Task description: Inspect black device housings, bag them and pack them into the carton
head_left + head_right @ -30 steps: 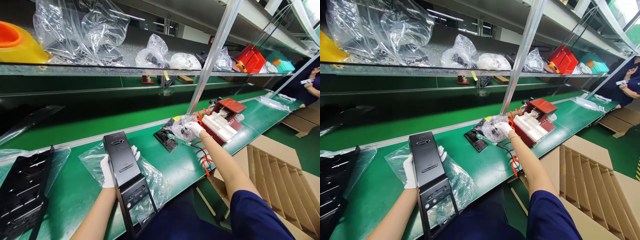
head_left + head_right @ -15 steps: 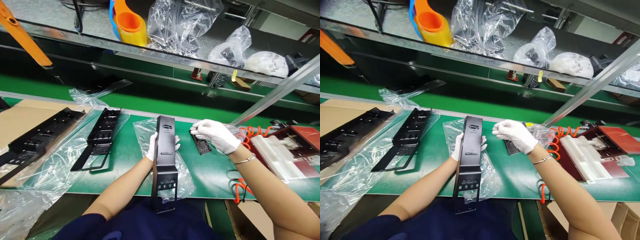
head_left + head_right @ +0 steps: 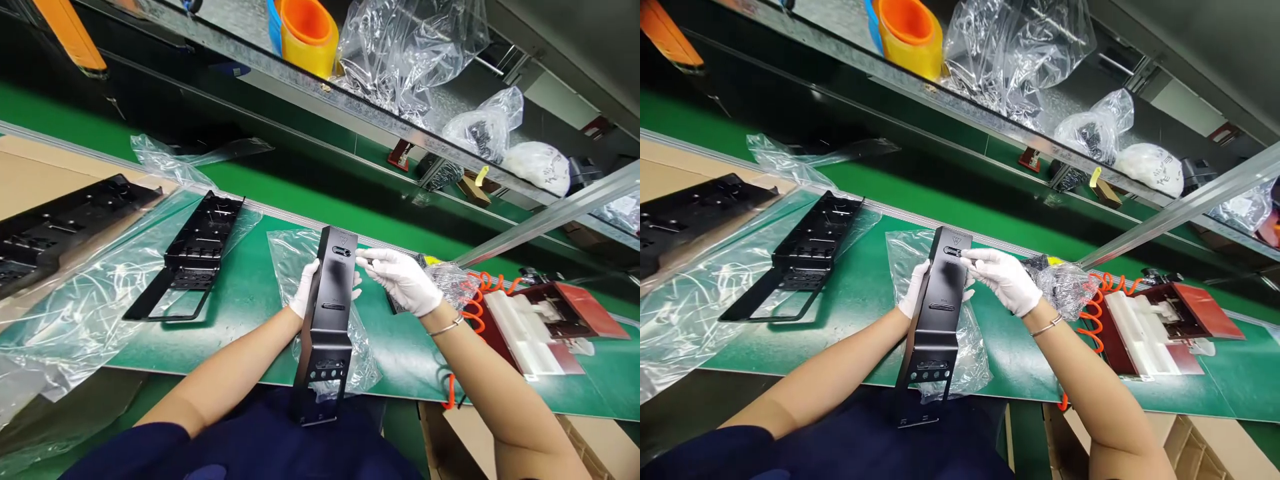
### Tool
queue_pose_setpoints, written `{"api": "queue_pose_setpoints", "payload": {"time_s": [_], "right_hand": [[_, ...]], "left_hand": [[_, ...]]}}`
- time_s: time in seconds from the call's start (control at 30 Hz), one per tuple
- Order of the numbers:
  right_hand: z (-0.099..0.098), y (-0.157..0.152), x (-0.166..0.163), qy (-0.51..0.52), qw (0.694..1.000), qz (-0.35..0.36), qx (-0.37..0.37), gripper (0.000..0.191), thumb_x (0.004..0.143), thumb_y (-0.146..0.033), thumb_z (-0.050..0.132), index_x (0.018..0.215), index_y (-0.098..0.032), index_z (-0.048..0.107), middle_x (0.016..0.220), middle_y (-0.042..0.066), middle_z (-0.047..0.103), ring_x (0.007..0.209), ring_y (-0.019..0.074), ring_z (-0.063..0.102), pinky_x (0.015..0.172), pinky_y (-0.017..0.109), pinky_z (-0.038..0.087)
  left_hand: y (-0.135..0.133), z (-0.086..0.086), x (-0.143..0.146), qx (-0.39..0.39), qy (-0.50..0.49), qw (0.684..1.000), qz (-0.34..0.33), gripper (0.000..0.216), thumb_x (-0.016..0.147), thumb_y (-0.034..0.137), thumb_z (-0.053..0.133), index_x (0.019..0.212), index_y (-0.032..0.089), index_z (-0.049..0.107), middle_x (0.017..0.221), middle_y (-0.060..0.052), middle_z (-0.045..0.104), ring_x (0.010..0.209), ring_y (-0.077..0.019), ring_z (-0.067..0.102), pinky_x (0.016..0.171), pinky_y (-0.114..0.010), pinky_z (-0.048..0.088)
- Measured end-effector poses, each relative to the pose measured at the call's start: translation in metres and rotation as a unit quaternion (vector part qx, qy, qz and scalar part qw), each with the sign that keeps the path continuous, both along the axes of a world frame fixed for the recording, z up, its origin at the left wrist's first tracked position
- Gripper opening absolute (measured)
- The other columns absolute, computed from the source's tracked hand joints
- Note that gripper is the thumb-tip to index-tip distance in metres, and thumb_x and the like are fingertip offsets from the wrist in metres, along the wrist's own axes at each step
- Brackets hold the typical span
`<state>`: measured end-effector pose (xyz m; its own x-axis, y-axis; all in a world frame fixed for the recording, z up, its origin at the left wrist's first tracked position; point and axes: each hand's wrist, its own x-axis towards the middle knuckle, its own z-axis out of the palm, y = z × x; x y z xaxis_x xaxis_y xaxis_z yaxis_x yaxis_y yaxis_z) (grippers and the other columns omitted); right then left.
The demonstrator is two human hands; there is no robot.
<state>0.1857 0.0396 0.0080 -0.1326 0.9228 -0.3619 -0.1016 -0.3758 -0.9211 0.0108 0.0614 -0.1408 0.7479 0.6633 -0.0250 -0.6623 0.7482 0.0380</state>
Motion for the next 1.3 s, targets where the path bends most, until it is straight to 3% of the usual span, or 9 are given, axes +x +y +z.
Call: {"api": "queue_pose_setpoints", "payload": {"time_s": [0.13,0.33,0.53,0.7,0.87,1.03,1.1,1.17,1.3], "right_hand": [[-0.003,0.004,0.001,-0.015,1.0,0.016,0.015,0.085,0.059,-0.033,0.094,0.134,-0.015,0.057,0.135,0.011,0.06,0.108,0.0131,0.07,0.084,0.015,0.063],[-0.011,0.023,-0.004,-0.245,0.968,0.03,0.04,0.036,0.085,-0.026,0.069,0.115,-0.009,0.064,0.108,0.01,0.068,0.088,0.0076,0.07,0.073,0.012,0.059],[-0.024,0.049,-0.014,-0.36,0.929,0.039,0.078,0.025,0.088,-0.023,0.063,0.108,-0.011,0.072,0.106,0.003,0.069,0.074,0.0018,0.06,0.06,0.01,0.045],[-0.027,0.054,-0.025,-0.413,0.904,0.019,0.111,0.016,0.085,-0.023,0.069,0.095,-0.011,0.074,0.1,0.0,0.069,0.086,0.0035,0.06,0.077,0.013,0.043],[-0.034,0.051,-0.034,-0.42,0.9,-0.015,0.115,0.022,0.086,-0.03,0.067,0.098,-0.013,0.074,0.102,0.002,0.069,0.088,0.0065,0.061,0.086,0.019,0.046],[-0.042,0.054,-0.039,-0.415,0.894,-0.075,0.152,0.033,0.074,-0.039,0.074,0.086,-0.009,0.068,0.1,0.007,0.066,0.09,0.0116,0.057,0.104,0.033,0.048],[-0.047,0.056,-0.038,-0.393,0.897,-0.112,0.17,0.039,0.071,-0.038,0.072,0.098,-0.01,0.067,0.118,0.009,0.063,0.107,0.0147,0.058,0.118,0.038,0.044],[-0.054,0.058,-0.035,-0.351,0.909,-0.136,0.179,0.057,0.073,-0.038,0.068,0.123,-0.012,0.062,0.141,0.01,0.053,0.13,0.0162,0.053,0.129,0.038,0.038],[-0.069,0.059,-0.028,-0.258,0.946,-0.132,0.148,0.088,0.078,-0.055,0.062,0.152,-0.014,0.04,0.158,0.012,0.037,0.148,0.0181,0.042,0.131,0.04,0.039]], "left_hand": [[0.0,0.0,0.001,0.002,-0.013,1.0,-0.002,0.068,0.087,0.06,0.062,0.135,0.013,0.062,0.122,-0.017,0.076,0.115,-0.0345,0.073,0.114,-0.056,0.047],[0.0,0.002,0.003,0.008,-0.016,1.0,-0.01,0.074,0.087,0.058,0.061,0.144,0.012,0.057,0.126,-0.02,0.075,0.122,-0.0377,0.07,0.116,-0.06,0.044],[-0.002,0.001,0.002,0.045,-0.015,0.999,-0.01,0.08,0.089,0.06,0.057,0.147,0.005,0.053,0.132,-0.026,0.07,0.121,-0.0381,0.07,0.116,-0.059,0.044],[-0.002,0.003,0.001,0.041,0.007,0.999,-0.011,0.08,0.089,0.062,0.056,0.142,0.002,0.056,0.132,-0.027,0.071,0.121,-0.0365,0.071,0.116,-0.057,0.044],[-0.003,0.015,0.002,0.015,0.038,0.999,-0.003,0.069,0.09,0.06,0.053,0.132,0.007,0.066,0.124,-0.022,0.075,0.119,-0.0358,0.071,0.111,-0.054,0.051],[-0.006,0.025,0.003,-0.018,0.069,0.997,0.01,0.055,0.093,0.057,0.047,0.111,0.013,0.075,0.105,-0.016,0.081,0.117,-0.0373,0.072,0.106,-0.057,0.054],[-0.007,0.025,0.002,-0.007,0.061,0.998,0.011,0.058,0.093,0.057,0.046,0.115,0.012,0.073,0.106,-0.017,0.081,0.119,-0.0369,0.071,0.107,-0.056,0.053],[-0.007,0.023,0.002,0.011,0.049,0.999,0.006,0.063,0.091,0.059,0.049,0.122,0.009,0.071,0.112,-0.019,0.079,0.12,-0.037,0.071,0.108,-0.056,0.052],[-0.006,0.014,0.003,0.018,0.033,0.999,0.0,0.069,0.085,0.062,0.059,0.125,0.006,0.068,0.112,-0.021,0.079,0.115,-0.0379,0.073,0.107,-0.055,0.053]]}}
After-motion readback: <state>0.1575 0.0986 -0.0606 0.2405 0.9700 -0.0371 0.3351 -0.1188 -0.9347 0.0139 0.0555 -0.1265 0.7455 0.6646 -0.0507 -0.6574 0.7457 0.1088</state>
